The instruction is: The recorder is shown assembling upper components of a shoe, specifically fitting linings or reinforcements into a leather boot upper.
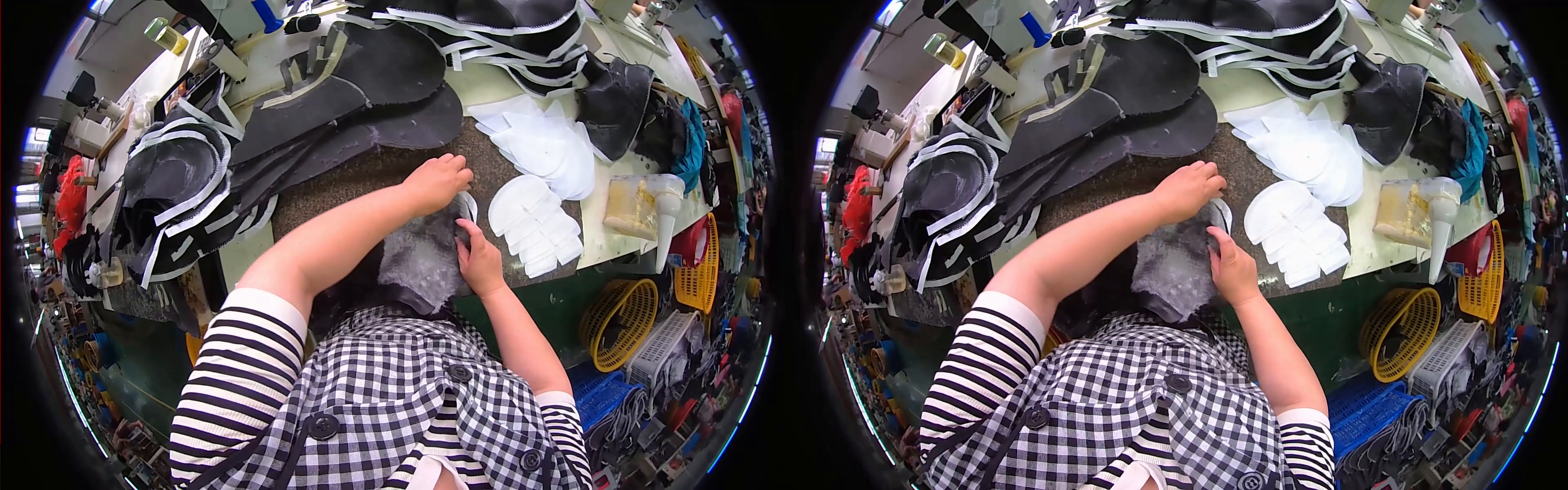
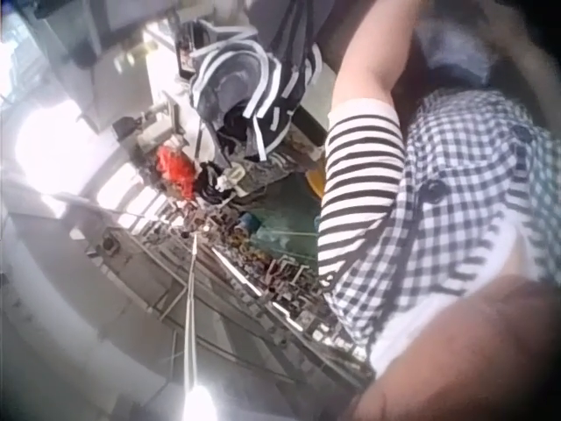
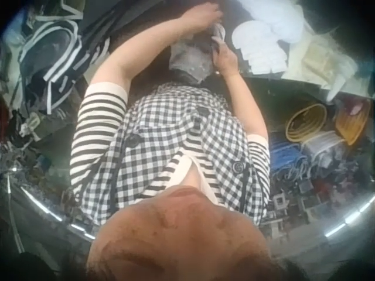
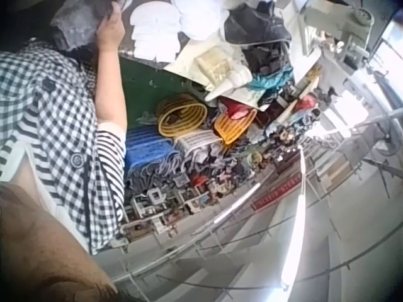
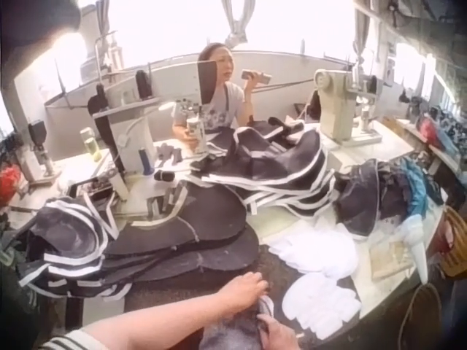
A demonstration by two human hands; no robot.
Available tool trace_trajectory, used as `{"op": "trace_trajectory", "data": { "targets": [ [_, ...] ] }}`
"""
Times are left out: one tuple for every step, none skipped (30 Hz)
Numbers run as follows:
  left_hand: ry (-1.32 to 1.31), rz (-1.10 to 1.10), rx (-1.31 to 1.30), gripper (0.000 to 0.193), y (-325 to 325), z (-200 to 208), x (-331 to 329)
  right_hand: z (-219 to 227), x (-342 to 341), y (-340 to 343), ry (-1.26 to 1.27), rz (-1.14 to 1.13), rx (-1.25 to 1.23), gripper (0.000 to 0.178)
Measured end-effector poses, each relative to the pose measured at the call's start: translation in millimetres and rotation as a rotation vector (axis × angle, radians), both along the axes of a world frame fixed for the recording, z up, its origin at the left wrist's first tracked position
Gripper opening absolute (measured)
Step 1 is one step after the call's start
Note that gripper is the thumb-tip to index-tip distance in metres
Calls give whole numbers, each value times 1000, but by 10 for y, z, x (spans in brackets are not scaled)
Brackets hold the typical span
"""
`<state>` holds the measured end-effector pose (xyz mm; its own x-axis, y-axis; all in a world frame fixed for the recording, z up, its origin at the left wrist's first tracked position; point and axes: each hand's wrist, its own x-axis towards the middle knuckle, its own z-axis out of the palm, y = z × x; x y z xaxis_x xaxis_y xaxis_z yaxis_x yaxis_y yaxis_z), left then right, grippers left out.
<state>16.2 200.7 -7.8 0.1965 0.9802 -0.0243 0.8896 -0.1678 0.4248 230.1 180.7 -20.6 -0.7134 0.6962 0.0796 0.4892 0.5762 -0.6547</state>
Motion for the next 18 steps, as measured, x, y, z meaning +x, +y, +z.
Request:
{"op": "trace_trajectory", "data": {
  "targets": [
    [-26, 39, -26, 43, 52, 47, 19, -1, -15, 36, 101, 54, 54, 42],
    [-29, 31, -27, 43, 105, 168, 18, -5, -20, 69, 200, 104, 109, 41],
    [-91, 30, -286, 49, 148, 329, 3, -2, -6, 96, 174, 135, 88, 37],
    [-152, 30, -545, 56, 178, 406, -25, 4, -4, 124, 172, 134, 86, 37],
    [-160, -38, -564, 63, 152, 408, -91, 23, -26, 164, 172, 180, 63, 36],
    [-159, -30, -565, 63, 85, 408, -159, 40, -57, 199, 172, 228, 39, 36],
    [-259, -15, -642, 56, -3, 411, -243, 51, -102, 220, 177, 237, 37, 36],
    [-359, -5, -718, 50, -91, 491, -308, 57, -155, 236, 181, 217, -7, 39],
    [-453, 134, -751, 36, -209, 545, -353, 72, -220, 238, 183, 196, -51, 41],
    [-451, 141, -753, 36, -334, 482, -422, 92, -294, 236, 187, 201, -55, 41],
    [-568, 294, -707, 33, -506, 385, -518, 148, -407, 210, 133, 153, -146, 43],
    [-684, 439, -656, 29, -626, 361, -578, 181, -500, 200, 72, 97, -236, 45],
    [-682, 450, -656, 29, -729, 339, -639, 193, -589, 199, 39, 69, -283, 49],
    [-662, 565, -604, 25, -822, 351, -699, 225, -656, 163, 43, 80, -288, 49],
    [-640, 678, -550, 21, -913, 361, -758, 270, -707, 118, 0, 105, -290, 49],
    [-638, 688, -549, 21, -1017, 320, -830, 295, -742, 76, -43, 129, -290, 48],
    [-662, 655, -349, 21, -1132, 301, -873, 302, -743, 14, -25, 133, -290, 50],
    [-681, 616, -148, 22, -1228, 279, -894, 319, -751, -13, -23, 142, -294, 50]
  ]
}}
